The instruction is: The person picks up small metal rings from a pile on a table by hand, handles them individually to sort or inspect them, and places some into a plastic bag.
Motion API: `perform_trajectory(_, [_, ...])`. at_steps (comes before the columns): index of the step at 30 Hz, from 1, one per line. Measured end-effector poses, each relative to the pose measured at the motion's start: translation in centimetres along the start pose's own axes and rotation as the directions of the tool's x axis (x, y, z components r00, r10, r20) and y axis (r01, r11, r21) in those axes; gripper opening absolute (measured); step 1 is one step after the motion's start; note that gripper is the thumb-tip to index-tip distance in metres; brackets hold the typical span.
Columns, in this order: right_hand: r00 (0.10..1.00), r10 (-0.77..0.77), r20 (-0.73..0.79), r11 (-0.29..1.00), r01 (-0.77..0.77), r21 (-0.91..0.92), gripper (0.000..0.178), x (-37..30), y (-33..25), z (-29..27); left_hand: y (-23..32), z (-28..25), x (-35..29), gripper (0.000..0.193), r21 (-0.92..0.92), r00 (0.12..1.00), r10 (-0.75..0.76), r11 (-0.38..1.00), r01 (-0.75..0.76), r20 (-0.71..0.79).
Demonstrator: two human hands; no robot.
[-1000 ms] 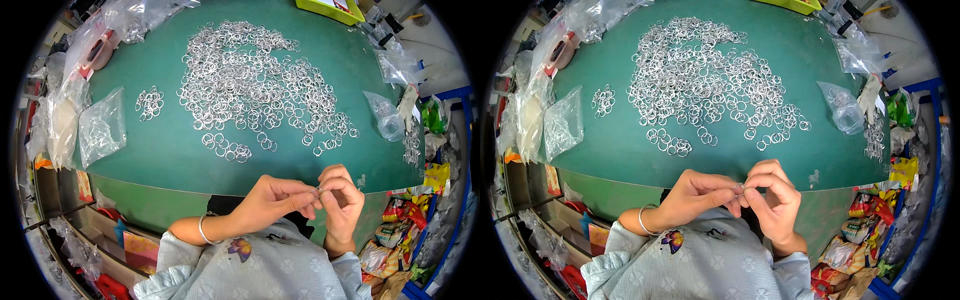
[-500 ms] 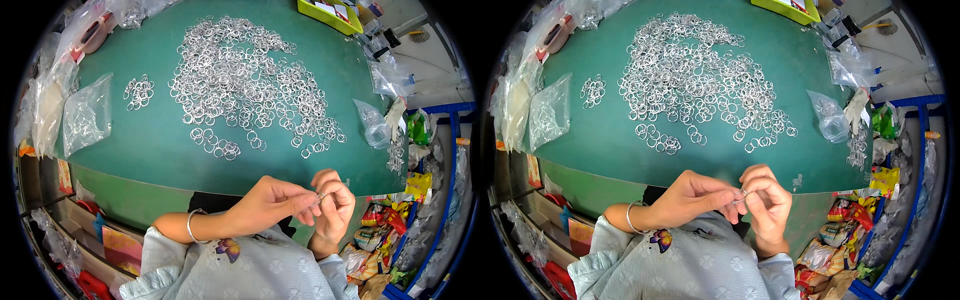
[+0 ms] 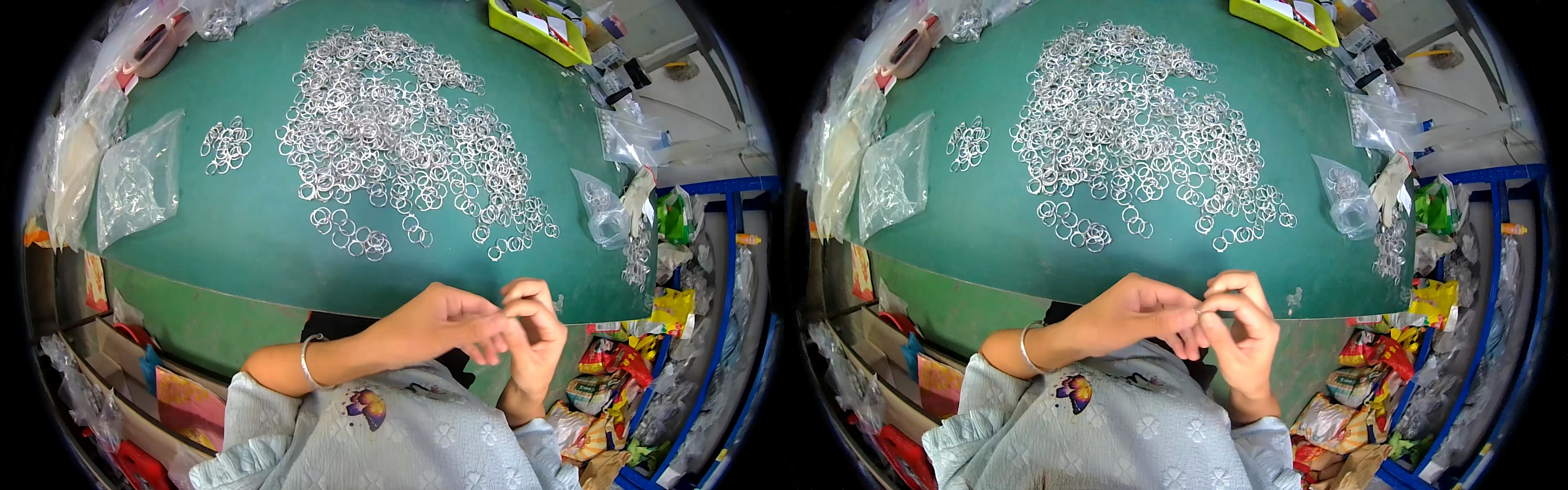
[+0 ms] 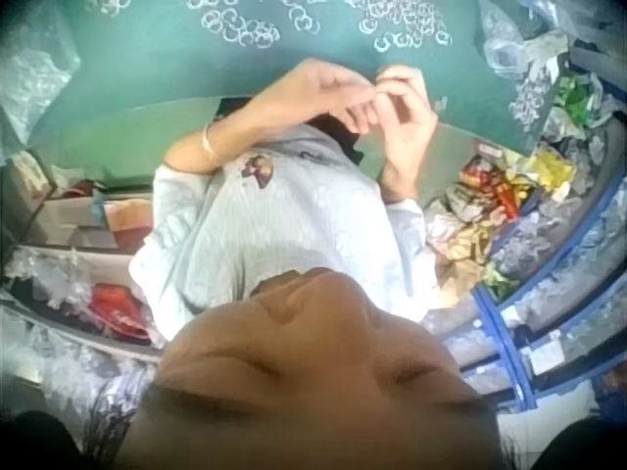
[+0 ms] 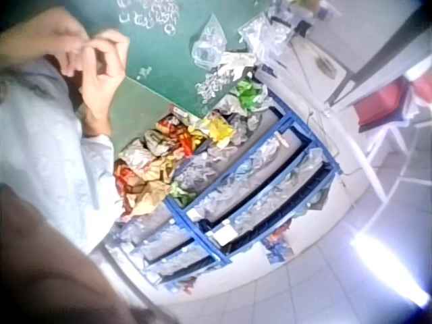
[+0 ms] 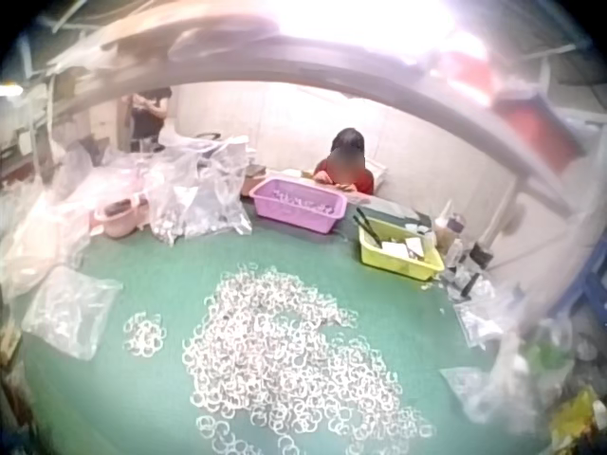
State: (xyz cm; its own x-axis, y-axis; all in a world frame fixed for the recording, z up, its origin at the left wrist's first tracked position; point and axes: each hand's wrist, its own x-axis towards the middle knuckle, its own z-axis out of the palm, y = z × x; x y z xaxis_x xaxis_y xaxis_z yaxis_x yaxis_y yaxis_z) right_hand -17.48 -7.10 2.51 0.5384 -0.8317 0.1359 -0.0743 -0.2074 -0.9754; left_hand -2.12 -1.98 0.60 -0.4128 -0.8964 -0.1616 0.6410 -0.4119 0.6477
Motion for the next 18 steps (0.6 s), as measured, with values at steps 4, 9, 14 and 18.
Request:
perform_trajectory(4, [0.991, 0.087, 0.097, 0.985, -0.071, -0.158, 0.007, 0.6, 1.7, -0.7, -2.7, -2.6, -0.6, 0.026, -0.064, 0.991, -0.126, 0.99, 0.123, -0.052])
perform_trajectory(9, [0.997, -0.08, 0.023, 0.886, 0.082, -0.456, 0.017, 3.4, 5.1, 1.0, -4.3, -3.5, -2.5, 0.023, -0.152, 0.973, -0.087, 0.987, 0.054, -0.215])
perform_trajectory(14, [0.957, -0.217, 0.193, 0.644, 0.289, -0.709, 0.022, 5.3, 7.0, 4.8, -4.0, -3.6, -3.2, 0.021, -0.04, 0.94, 0.029, 0.998, -0.045, -0.34])
perform_trajectory(18, [0.966, -0.253, 0.047, 0.815, 0.239, -0.527, 0.012, 5.3, 7.6, 4.6, -3.6, -3.9, -3.4, 0.02, 0.053, 0.885, 0.146, 0.989, -0.136, -0.441])
